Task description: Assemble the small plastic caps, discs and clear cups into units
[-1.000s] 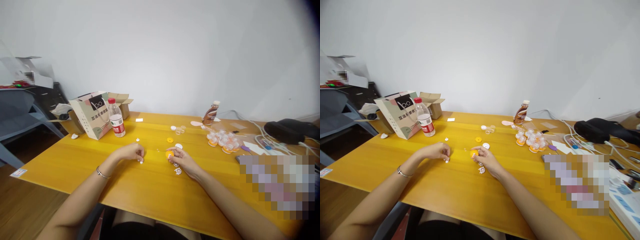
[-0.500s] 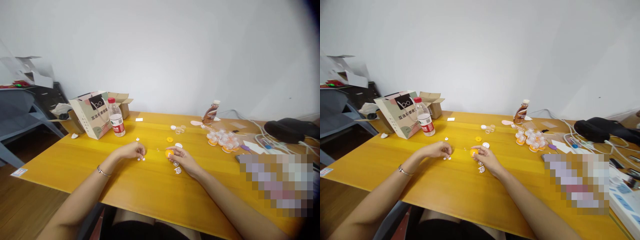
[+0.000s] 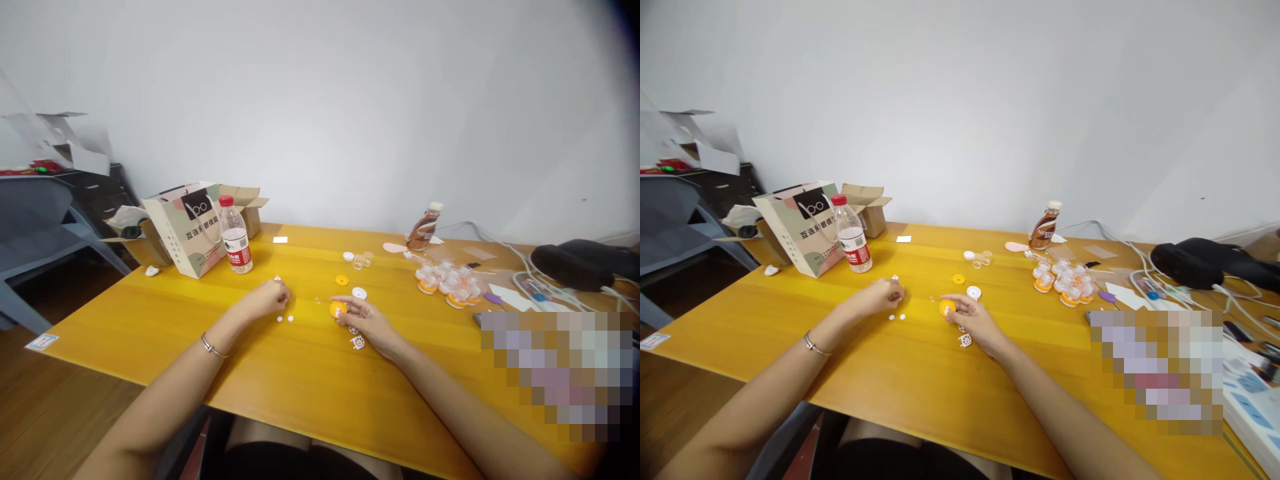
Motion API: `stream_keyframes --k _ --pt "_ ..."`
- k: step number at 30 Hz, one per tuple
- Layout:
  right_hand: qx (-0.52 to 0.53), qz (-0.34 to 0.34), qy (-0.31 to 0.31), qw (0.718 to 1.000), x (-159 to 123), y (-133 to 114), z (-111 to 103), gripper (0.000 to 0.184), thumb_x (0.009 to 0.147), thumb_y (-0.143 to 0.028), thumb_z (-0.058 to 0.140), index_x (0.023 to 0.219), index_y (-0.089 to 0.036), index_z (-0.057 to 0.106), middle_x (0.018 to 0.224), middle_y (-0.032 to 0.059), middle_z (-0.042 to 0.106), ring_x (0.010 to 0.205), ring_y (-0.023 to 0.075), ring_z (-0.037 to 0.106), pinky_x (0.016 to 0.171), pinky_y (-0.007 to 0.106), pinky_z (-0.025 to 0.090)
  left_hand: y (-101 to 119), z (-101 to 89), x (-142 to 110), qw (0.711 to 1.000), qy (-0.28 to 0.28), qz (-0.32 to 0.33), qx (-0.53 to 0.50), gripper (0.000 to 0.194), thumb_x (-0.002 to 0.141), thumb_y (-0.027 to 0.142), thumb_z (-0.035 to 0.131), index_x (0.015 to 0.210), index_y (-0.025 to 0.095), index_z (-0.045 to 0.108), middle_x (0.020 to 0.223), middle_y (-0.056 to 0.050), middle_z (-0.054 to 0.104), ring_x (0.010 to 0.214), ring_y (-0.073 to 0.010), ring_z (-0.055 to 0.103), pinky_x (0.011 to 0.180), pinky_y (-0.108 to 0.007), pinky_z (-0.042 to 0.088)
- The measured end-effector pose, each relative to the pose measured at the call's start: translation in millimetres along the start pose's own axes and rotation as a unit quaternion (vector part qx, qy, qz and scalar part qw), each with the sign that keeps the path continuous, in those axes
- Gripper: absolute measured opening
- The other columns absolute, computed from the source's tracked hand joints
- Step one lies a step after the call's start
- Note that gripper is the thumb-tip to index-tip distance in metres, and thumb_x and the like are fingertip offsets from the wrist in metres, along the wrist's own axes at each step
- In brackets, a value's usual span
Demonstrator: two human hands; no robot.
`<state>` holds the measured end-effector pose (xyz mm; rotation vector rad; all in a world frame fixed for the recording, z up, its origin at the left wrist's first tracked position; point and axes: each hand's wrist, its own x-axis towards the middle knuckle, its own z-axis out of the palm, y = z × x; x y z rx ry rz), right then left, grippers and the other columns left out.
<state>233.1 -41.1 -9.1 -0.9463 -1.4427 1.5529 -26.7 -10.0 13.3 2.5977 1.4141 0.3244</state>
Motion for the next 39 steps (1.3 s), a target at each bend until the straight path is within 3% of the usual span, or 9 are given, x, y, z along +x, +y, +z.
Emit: stream_keyframes --k 4,7,11,14,22,25,29,33,39 --pt "-0.016 0.004 -0.006 1.0 -1.7 -2.4 1.6 0.038 0.065 -0.028 0.065 0.102 -0.022 0.058 0.08 0.001 0.061 0.071 0.0119 0.055 0.071 0.027 0.042 11.3 4.4 3.6 0.996 0.079 0.035 0.008 0.023 0.079 0.013 0.042 0.081 0.015 0.065 0.084 -0.007 0.061 0.076 -0.0136 0.054 0.068 -0.021 0.039" --pt "-0.026 0.007 -0.007 1.0 -4.2 -5.6 4.6 0.041 0.065 -0.028 0.065 0.104 -0.021 0.055 0.077 -0.0002 0.06 0.069 0.0115 0.056 0.071 0.027 0.041 26.3 8.4 4.6 0.988 0.124 0.038 -0.086 0.022 0.081 0.022 0.045 0.088 0.017 0.065 0.084 -0.005 0.063 0.073 -0.0127 0.056 0.067 -0.021 0.041" --pt "-0.02 0.013 0.018 1.0 -6.9 -7.8 9.7 0.039 0.064 -0.025 0.065 0.099 -0.021 0.051 0.07 -0.0026 0.059 0.066 0.0114 0.056 0.069 0.027 0.042 46.8 16.4 6.0 0.951 0.119 0.013 -0.286 0.023 0.078 0.03 0.052 0.087 0.013 0.065 0.079 -0.004 0.067 0.067 -0.0119 0.059 0.064 -0.02 0.044" --pt "-0.018 0.015 0.027 0.999 -7.4 -7.5 12.1 0.033 0.062 -0.025 0.065 0.091 -0.022 0.047 0.069 -0.0032 0.06 0.064 0.0116 0.057 0.067 0.027 0.042 55.7 20.9 7.1 0.928 0.108 0.002 -0.357 0.025 0.073 0.033 0.058 0.084 0.012 0.066 0.077 -0.005 0.068 0.069 -0.0136 0.06 0.066 -0.021 0.046" --pt "-0.042 0.005 0.003 0.999 -8.0 -2.1 15.3 0.033 0.063 -0.027 0.064 0.089 -0.023 0.045 0.067 -0.0043 0.059 0.063 0.0117 0.057 0.064 0.026 0.043 75.5 17.3 2.7 0.923 0.142 0.028 -0.356 0.02 0.075 0.025 0.057 0.091 0.014 0.062 0.079 -0.004 0.067 0.073 -0.0124 0.061 0.071 -0.023 0.046" --pt "-0.053 -0.005 -0.005 0.999 -7.8 -0.3 16.2 0.032 0.064 -0.026 0.064 0.09 -0.023 0.044 0.066 -0.0046 0.059 0.063 0.0115 0.057 0.063 0.025 0.043 80.8 15.9 1.5 0.929 0.147 0.044 -0.338 0.012 0.076 0.022 0.055 0.079 0.016 0.065 0.079 -0.003 0.066 0.075 -0.0126 0.059 0.073 -0.023 0.044" --pt "-0.061 -0.016 -0.013 0.998 -7.6 -0.4 17.2 0.032 0.066 -0.027 0.063 0.09 -0.023 0.043 0.065 -0.005 0.059 0.063 0.0112 0.057 0.063 0.025 0.043 81.0 19.3 4.2 0.911 0.166 0.049 -0.375 0.009 0.073 0.019 0.058 0.07 0.015 0.065 0.087 -0.005 0.062 0.084 -0.0142 0.057 0.083 -0.027 0.041" --pt "-0.068 -0.016 -0.018 0.997 -8.7 -2.1 18.6 0.031 0.067 -0.027 0.062 0.091 -0.023 0.042 0.066 -0.005 0.059 0.064 0.0109 0.057 0.066 0.026 0.043 77.6 27.7 8.5 0.903 0.154 0.017 -0.4 0.007 0.071 0.02 0.06 0.068 0.015 0.064 0.09 -0.006 0.06 0.088 -0.0158 0.056 0.085 -0.029 0.039" --pt "-0.072 -0.02 -0.02 0.997 -10.8 -3.7 20.5 0.032 0.067 -0.031 0.062 0.091 -0.024 0.041 0.068 -0.0037 0.06 0.066 0.012 0.057 0.066 0.027 0.043 76.9 34.7 9.6 0.898 0.124 0.004 -0.422 0.011 0.071 0.024 0.06 0.074 0.014 0.058 0.077 -0.003 0.061 0.076 -0.0129 0.056 0.074 -0.025 0.041"
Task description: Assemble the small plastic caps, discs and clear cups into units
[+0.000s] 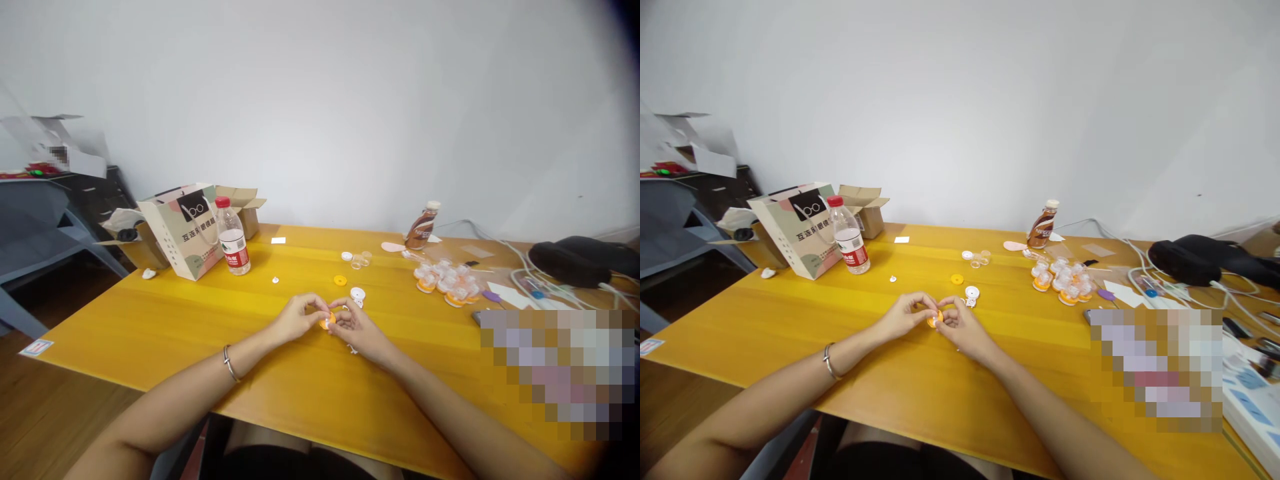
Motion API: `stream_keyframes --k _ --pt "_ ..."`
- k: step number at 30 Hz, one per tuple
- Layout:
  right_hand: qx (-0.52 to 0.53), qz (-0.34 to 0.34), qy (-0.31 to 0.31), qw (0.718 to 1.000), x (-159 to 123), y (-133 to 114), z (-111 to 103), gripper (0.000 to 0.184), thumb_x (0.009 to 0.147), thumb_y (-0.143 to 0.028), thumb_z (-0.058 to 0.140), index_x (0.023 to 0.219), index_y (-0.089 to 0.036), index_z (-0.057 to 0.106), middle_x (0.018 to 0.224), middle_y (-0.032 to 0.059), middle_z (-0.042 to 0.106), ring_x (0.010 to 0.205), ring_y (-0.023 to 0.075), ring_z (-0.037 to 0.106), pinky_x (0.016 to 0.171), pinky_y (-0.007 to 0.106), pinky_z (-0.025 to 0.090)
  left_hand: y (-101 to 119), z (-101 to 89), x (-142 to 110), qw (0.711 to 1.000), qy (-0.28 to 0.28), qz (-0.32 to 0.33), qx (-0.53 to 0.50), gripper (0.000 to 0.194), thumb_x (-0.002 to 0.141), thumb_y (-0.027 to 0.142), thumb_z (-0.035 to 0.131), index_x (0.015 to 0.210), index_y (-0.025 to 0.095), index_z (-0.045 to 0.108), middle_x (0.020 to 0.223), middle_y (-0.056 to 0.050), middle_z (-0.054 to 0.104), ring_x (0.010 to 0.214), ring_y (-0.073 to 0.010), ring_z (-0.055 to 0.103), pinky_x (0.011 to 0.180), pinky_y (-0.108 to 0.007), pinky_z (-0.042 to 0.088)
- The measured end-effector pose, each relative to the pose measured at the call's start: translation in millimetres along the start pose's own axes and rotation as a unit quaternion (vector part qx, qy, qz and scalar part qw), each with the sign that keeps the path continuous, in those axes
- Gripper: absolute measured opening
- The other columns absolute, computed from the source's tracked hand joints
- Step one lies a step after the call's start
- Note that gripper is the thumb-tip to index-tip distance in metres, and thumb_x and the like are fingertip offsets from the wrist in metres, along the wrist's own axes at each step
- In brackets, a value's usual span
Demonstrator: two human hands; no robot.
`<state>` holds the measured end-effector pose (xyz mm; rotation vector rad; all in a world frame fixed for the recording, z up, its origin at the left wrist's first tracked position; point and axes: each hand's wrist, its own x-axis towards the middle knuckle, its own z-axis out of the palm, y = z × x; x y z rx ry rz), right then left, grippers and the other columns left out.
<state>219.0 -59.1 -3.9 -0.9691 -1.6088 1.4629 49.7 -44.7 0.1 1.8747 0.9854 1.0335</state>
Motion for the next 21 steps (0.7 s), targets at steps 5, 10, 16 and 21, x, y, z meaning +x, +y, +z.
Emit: stream_keyframes --k 5,10,16,21 --pt "0.002 -0.016 -0.002 1.0 0.4 -0.4 1.8 0.032 0.067 -0.032 0.063 0.091 -0.023 0.043 0.067 -0.0039 0.059 0.064 0.0113 0.056 0.064 0.026 0.042 -4.6 3.6 -0.8 0.995 0.008 -0.034 -0.098 0.026 0.07 0.03 0.063 0.081 0.015 0.044 0.075 -0.001 0.056 0.067 -0.0092 0.052 0.064 -0.022 0.041" --pt "0.02 -0.011 -0.028 0.999 1.7 -1.0 -2.9 0.03 0.067 -0.031 0.063 0.092 -0.022 0.049 0.068 -0.0031 0.059 0.066 0.0112 0.057 0.07 0.027 0.042 -4.9 6.0 -0.3 0.99 -0.015 -0.041 -0.132 0.027 0.072 0.032 0.061 0.085 0.015 0.044 0.074 -0.001 0.055 0.066 -0.0085 0.052 0.065 -0.022 0.041" --pt "0.038 -0.019 0.03 0.999 7.6 -5.6 -28.2 0.037 0.065 -0.032 0.065 0.098 -0.021 0.052 0.076 0.0007 0.063 0.069 0.013 0.058 0.07 0.029 0.043 -0.1 -1.4 12.2 1.0 0.024 -0.004 -0.01 0.021 0.079 0.031 0.05 0.094 0.016 0.052 0.095 -0.005 0.06 0.089 -0.0138 0.054 0.073 -0.023 0.04" --pt "0.04 -0.049 0.177 0.982 18.3 -1.5 -57.6 0.045 0.059 -0.033 0.07 0.098 -0.021 0.052 0.075 0.0007 0.065 0.073 0.0155 0.06 0.074 0.032 0.043 -16.7 -5.0 49.3 0.979 -0.027 0.05 0.195 0.023 0.079 0.024 0.047 0.099 0.017 0.056 0.099 -0.006 0.06 0.089 -0.0165 0.055 0.078 -0.028 0.041"
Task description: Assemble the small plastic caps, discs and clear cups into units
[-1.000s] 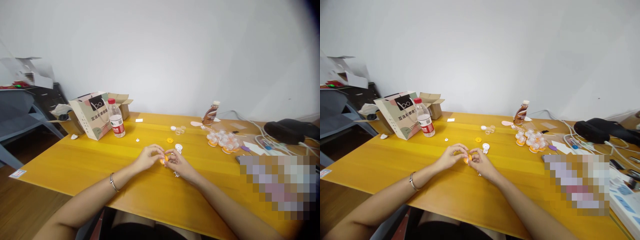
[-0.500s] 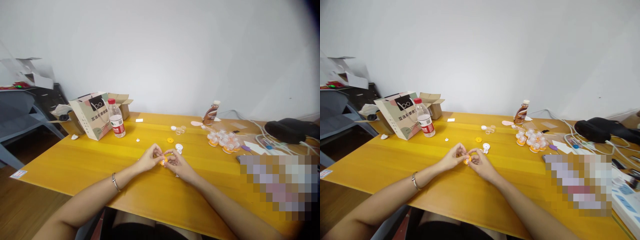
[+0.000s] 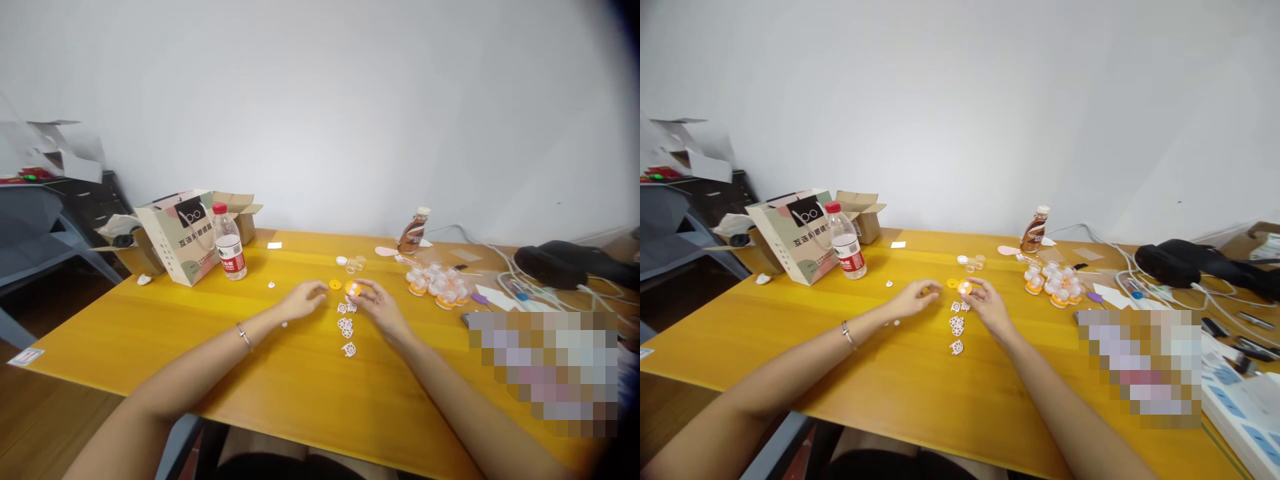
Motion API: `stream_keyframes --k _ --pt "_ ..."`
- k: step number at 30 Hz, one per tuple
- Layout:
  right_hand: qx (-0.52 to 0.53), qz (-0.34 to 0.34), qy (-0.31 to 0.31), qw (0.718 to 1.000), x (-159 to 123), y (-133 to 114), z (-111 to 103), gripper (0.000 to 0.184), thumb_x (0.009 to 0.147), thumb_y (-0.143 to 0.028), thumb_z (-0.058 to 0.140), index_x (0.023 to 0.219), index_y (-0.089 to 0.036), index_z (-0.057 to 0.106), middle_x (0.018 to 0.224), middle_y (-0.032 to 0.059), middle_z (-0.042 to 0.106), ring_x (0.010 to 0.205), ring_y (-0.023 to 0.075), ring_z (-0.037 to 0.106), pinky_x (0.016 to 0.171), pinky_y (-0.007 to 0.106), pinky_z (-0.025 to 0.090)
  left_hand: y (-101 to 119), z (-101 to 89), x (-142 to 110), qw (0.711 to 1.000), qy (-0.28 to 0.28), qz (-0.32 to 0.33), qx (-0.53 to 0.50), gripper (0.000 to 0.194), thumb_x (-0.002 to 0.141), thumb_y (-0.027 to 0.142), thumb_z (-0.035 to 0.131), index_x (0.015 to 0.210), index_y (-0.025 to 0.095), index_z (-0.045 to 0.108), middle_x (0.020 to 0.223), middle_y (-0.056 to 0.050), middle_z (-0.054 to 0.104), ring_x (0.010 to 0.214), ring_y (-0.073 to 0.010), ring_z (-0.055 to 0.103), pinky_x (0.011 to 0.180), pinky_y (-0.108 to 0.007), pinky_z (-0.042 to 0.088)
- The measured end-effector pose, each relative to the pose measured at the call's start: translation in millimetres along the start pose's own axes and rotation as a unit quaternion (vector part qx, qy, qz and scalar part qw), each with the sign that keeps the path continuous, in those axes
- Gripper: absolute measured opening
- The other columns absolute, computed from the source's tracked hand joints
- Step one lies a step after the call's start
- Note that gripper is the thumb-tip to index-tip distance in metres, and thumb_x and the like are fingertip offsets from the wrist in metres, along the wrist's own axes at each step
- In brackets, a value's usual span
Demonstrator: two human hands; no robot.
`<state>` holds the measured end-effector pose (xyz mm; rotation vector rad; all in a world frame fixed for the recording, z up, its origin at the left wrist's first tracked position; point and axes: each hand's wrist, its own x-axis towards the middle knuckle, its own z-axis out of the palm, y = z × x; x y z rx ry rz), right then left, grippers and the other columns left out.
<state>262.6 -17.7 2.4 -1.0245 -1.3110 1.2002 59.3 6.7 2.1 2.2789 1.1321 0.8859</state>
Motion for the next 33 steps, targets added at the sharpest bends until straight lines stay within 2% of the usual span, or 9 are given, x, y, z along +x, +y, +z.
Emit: stream_keyframes --k 2,6,11,15,18,21,25,29,33 --pt "-0.002 -0.009 0.028 1.0 5.1 5.0 -6.5 0.046 0.057 -0.034 0.07 0.097 -0.021 0.052 0.075 0.0013 0.066 0.073 0.0167 0.061 0.073 0.032 0.044 -7.4 6.5 16.7 0.997 -0.006 0.036 0.074 0.027 0.078 0.019 0.046 0.105 0.017 0.054 0.105 -0.008 0.058 0.098 -0.0188 0.051 0.087 -0.031 0.038" --pt "-0.007 -0.013 0.04 0.999 9.7 14.0 -12.9 0.047 0.057 -0.035 0.07 0.097 -0.02 0.052 0.077 0.0026 0.066 0.074 0.0165 0.061 0.073 0.032 0.044 -13.5 18.3 39.6 0.992 -0.025 0.062 0.107 0.026 0.075 0.015 0.049 0.1 0.018 0.056 0.102 -0.008 0.058 0.098 -0.0202 0.051 0.089 -0.032 0.035" --pt "-0.01 -0.014 0.04 0.999 12.1 17.5 -13.8 0.048 0.057 -0.034 0.07 0.098 -0.02 0.051 0.076 0.0024 0.066 0.072 0.0154 0.06 0.072 0.031 0.044 -13.5 17.1 37.7 0.989 -0.03 0.06 0.13 0.014 0.075 0.019 0.05 0.085 0.017 0.059 0.092 -0.008 0.06 0.09 -0.0199 0.053 0.085 -0.032 0.037" --pt "-0.013 -0.02 0.069 0.997 14.2 17.4 -15.0 0.049 0.056 -0.038 0.07 0.097 -0.02 0.052 0.077 0.0029 0.066 0.071 0.0158 0.06 0.069 0.03 0.045 -7.0 15.8 31.4 0.988 -0.025 0.066 0.14 0.02 0.076 0.022 0.049 0.095 0.019 0.056 0.101 -0.007 0.057 0.098 -0.0216 0.049 0.088 -0.036 0.034" --pt "-0.014 -0.026 0.094 0.995 15.3 17.1 -17.6 0.05 0.056 -0.04 0.07 0.098 -0.019 0.051 0.079 0.0039 0.066 0.072 0.0169 0.06 0.068 0.03 0.045 -0.3 21.3 37.7 0.981 -0.068 0.124 0.132 0.026 0.078 0.017 0.046 0.102 0.022 0.055 0.108 -0.006 0.055 0.104 -0.0217 0.046 0.089 -0.035 0.032" --pt "-0.012 -0.026 0.113 0.993 15.0 16.7 -19.1 0.05 0.057 -0.039 0.069 0.098 -0.019 0.051 0.082 0.0043 0.065 0.074 0.0169 0.06 0.068 0.03 0.045 3.4 27.4 49.3 0.975 -0.113 0.154 0.114 0.02 0.075 0.014 0.048 0.091 0.02 0.059 0.101 -0.007 0.058 0.098 -0.0218 0.049 0.085 -0.033 0.035" --pt "-0.015 -0.027 0.103 0.994 11.5 14.1 -15.6 0.048 0.056 -0.039 0.069 0.097 -0.02 0.051 0.081 0.0044 0.066 0.074 0.0173 0.061 0.068 0.03 0.045 5.4 24.0 54.8 0.978 -0.107 0.145 0.103 0.008 0.075 0.019 0.052 0.079 0.017 0.059 0.087 -0.006 0.06 0.087 -0.0198 0.053 0.08 -0.032 0.038" --pt "-0.022 -0.009 0.068 0.997 4.6 7.5 -4.7 0.047 0.056 -0.039 0.07 0.095 -0.02 0.052 0.074 0.0027 0.066 0.07 0.0171 0.061 0.067 0.031 0.046 6.7 7.6 39.9 0.997 -0.017 0.052 -0.058 0.012 0.077 0.027 0.05 0.079 0.016 0.054 0.094 -0.005 0.059 0.09 -0.016 0.053 0.081 -0.029 0.039" --pt "-0.021 0.004 0.025 0.999 -4.6 0.6 10.4 0.046 0.056 -0.036 0.07 0.095 -0.02 0.052 0.071 0.0015 0.066 0.068 0.0166 0.062 0.068 0.031 0.046 5.9 -5.3 11.8 0.95 -0.01 -0.047 -0.309 0.019 0.077 0.032 0.053 0.084 0.015 0.05 0.087 -0.004 0.061 0.08 -0.0125 0.056 0.074 -0.025 0.041"
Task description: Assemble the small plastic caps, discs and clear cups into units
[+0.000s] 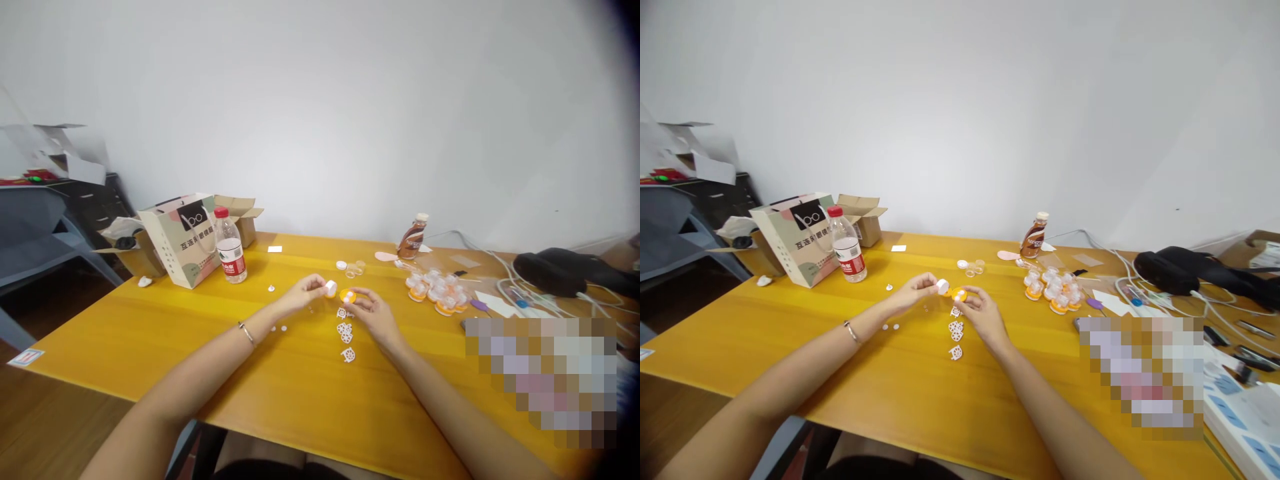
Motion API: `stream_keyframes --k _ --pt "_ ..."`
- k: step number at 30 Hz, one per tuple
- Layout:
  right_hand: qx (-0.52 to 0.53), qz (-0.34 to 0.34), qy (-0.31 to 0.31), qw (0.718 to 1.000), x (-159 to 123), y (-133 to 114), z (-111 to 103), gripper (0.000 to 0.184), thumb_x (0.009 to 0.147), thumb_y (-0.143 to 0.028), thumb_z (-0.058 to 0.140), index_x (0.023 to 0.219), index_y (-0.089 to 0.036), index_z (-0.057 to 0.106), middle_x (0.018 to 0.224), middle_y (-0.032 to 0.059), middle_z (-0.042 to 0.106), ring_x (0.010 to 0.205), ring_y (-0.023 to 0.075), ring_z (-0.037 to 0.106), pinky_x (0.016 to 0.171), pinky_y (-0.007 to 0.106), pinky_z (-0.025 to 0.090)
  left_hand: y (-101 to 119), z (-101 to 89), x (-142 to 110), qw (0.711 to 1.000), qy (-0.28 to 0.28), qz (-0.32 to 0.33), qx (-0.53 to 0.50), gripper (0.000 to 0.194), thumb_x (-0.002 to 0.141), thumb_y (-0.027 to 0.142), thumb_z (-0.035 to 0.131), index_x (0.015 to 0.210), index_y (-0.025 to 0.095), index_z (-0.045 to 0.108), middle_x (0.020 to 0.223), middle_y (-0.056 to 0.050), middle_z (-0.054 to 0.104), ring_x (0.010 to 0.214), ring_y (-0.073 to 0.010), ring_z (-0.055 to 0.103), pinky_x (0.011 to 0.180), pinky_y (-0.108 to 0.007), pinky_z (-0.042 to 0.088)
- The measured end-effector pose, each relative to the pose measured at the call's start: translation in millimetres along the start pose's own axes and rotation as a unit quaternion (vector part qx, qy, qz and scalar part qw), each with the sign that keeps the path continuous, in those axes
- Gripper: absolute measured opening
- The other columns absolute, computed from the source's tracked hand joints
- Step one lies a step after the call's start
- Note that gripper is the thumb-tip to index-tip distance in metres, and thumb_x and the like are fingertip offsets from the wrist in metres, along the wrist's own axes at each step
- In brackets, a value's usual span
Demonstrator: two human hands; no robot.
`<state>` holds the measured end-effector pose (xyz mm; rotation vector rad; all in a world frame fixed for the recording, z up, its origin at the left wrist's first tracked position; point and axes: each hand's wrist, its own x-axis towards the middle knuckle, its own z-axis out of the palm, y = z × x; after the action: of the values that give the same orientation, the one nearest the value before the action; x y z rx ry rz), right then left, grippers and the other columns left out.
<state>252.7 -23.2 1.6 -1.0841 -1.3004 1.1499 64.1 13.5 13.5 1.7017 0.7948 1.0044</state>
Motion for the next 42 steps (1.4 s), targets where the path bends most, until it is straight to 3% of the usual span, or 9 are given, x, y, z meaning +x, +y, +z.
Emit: stream_keyframes --k 3,7,11,18,27,32,37,42 --pt "-0.001 -0.004 -0.037 0.999 -6.6 -1.8 8.5 0.044 0.057 -0.034 0.07 0.094 -0.02 0.051 0.071 0.0011 0.066 0.068 0.0159 0.062 0.071 0.031 0.047 2.1 -2.5 -19.8 0.996 0.005 -0.012 -0.092 0.029 0.075 0.033 0.057 0.097 0.017 0.049 0.093 -0.005 0.061 0.083 -0.0127 0.056 0.074 -0.024 0.042" --pt "-0.016 -0.023 -0.061 0.998 -11.2 1.2 12.7 0.041 0.061 -0.034 0.067 0.095 -0.02 0.05 0.073 0.0023 0.066 0.07 0.016 0.062 0.07 0.031 0.048 7.9 -0.1 -31.7 0.997 0.004 -0.014 -0.079 0.039 0.076 0.031 0.057 0.111 0.019 0.047 0.105 -0.007 0.058 0.094 -0.0152 0.055 0.08 -0.026 0.041" --pt "-0.031 -0.04 -0.067 0.996 -12.1 3.9 12.8 0.036 0.064 -0.033 0.065 0.095 -0.021 0.05 0.074 0.0015 0.065 0.072 0.0155 0.062 0.073 0.032 0.048 10.3 6.6 -31.3 1.0 0.003 0.009 -0.022 0.032 0.075 0.028 0.058 0.104 0.016 0.054 0.107 -0.009 0.058 0.098 -0.0167 0.054 0.087 -0.031 0.041" --pt "-0.063 -0.07 -0.075 0.993 -16.8 5.1 18.1 0.032 0.066 -0.032 0.063 0.094 -0.023 0.051 0.077 0.0012 0.066 0.073 0.0152 0.062 0.072 0.031 0.049 10.5 22.2 -37.1 0.994 0.052 0.048 0.089 0.029 0.073 0.026 0.059 0.1 0.014 0.057 0.094 -0.008 0.063 0.085 -0.0149 0.059 0.08 -0.028 0.047" --pt "-0.127 -0.105 -0.089 0.982 -19.8 10.9 19.6 0.031 0.072 -0.028 0.057 0.103 -0.025 0.05 0.087 0.0015 0.067 0.08 0.0165 0.063 0.079 0.035 0.049 18.9 23.9 -45.2 0.972 0.063 0.069 0.214 0.025 0.075 0.026 0.056 0.099 0.017 0.06 0.095 -0.006 0.064 0.084 -0.0155 0.059 0.079 -0.027 0.046" --pt "-0.182 -0.133 -0.073 0.972 -18.3 18.0 18.3 0.03 0.073 -0.026 0.056 0.103 -0.027 0.055 0.093 0.0024 0.067 0.084 0.019 0.063 0.08 0.037 0.049 19.1 24.8 -46.5 0.973 0.065 0.05 0.216 0.025 0.076 0.026 0.055 0.099 0.017 0.06 0.091 -0.005 0.065 0.081 -0.0152 0.06 0.076 -0.026 0.047" --pt "-0.256 -0.207 -0.07 0.942 -23.9 14.9 20.0 0.032 0.077 -0.024 0.051 0.109 -0.027 0.053 0.101 0.0018 0.064 0.086 0.0182 0.063 0.081 0.035 0.049 18.0 24.6 -45.4 0.977 0.057 0.04 0.2 0.02 0.075 0.026 0.055 0.091 0.015 0.062 0.085 -0.004 0.067 0.078 -0.0146 0.061 0.073 -0.024 0.047" --pt "-0.294 -0.248 -0.076 0.92 -26.9 12.6 20.4 0.035 0.078 -0.02 0.048 0.111 -0.029 0.051 0.102 0.0006 0.064 0.085 0.0179 0.062 0.08 0.032 0.048 18.8 23.1 -48.4 0.968 0.056 0.067 0.234 0.021 0.076 0.028 0.055 0.092 0.016 0.062 0.086 -0.004 0.065 0.079 -0.0145 0.059 0.073 -0.024 0.045"
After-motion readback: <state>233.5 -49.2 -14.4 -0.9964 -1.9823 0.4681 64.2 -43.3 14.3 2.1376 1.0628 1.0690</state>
